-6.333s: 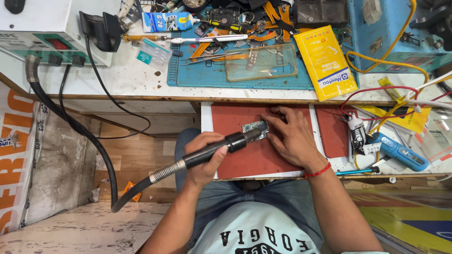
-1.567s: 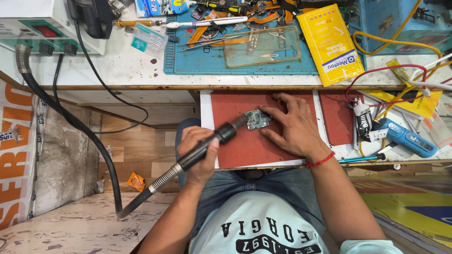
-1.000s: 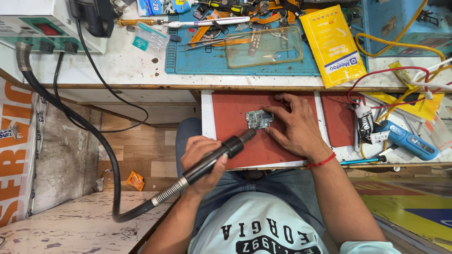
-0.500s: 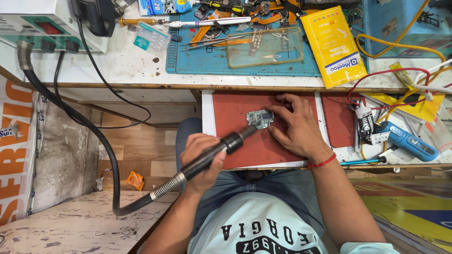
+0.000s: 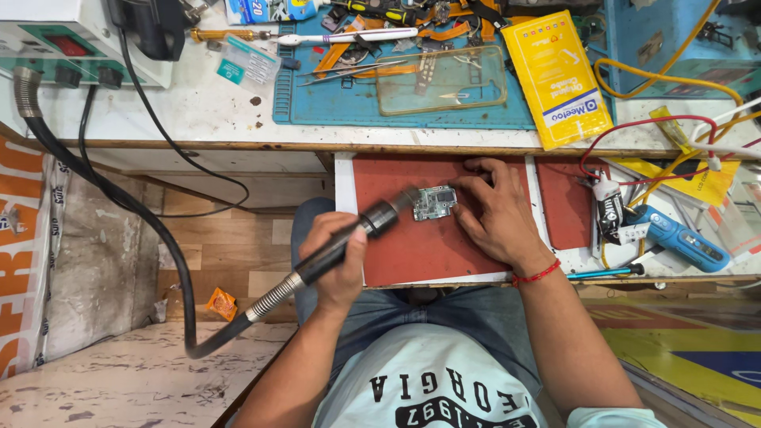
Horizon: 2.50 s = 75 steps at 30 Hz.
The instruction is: The person holds a small circuit board on a red mat with one hand and directs a hot air gun at the board with the other, repositioning the board and the nozzle repeatedly while heating different areas of the board throughout the clip.
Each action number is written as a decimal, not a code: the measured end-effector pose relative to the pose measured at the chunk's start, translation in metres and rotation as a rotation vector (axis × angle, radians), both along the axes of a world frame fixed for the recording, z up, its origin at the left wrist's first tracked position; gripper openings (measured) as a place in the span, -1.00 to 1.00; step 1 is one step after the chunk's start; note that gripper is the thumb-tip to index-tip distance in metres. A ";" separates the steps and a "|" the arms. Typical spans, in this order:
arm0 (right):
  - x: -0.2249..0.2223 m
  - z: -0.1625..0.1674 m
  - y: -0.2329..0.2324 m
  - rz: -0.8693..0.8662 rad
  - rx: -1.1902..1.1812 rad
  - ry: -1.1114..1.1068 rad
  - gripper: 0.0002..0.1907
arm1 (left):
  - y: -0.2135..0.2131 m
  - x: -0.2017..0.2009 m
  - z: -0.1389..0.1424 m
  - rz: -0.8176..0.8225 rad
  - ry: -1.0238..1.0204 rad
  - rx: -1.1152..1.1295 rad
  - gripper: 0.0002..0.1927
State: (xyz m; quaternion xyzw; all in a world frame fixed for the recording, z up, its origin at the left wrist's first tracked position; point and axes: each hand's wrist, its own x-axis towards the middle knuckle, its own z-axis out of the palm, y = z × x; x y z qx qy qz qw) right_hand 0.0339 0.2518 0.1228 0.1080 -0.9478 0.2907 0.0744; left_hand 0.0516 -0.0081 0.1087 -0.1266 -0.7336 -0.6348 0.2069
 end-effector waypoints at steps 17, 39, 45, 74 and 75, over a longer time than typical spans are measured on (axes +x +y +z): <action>-0.002 -0.002 0.000 0.011 0.020 0.030 -0.61 | 0.002 0.001 0.001 0.077 -0.038 -0.099 -0.78; 0.002 -0.001 -0.004 0.002 0.018 0.023 -0.61 | -0.005 0.007 0.007 -0.041 0.046 -0.073 -0.83; -0.001 -0.002 -0.005 0.045 0.023 0.004 -0.55 | -0.004 0.003 0.001 -0.002 0.061 -0.004 -0.81; -0.015 -0.045 -0.055 0.062 -0.010 0.034 -0.57 | -0.063 -0.009 -0.026 -0.052 0.039 -0.120 -0.75; -0.017 -0.044 -0.055 0.064 0.001 0.032 -0.57 | -0.064 -0.012 -0.025 -0.090 0.069 -0.123 -0.75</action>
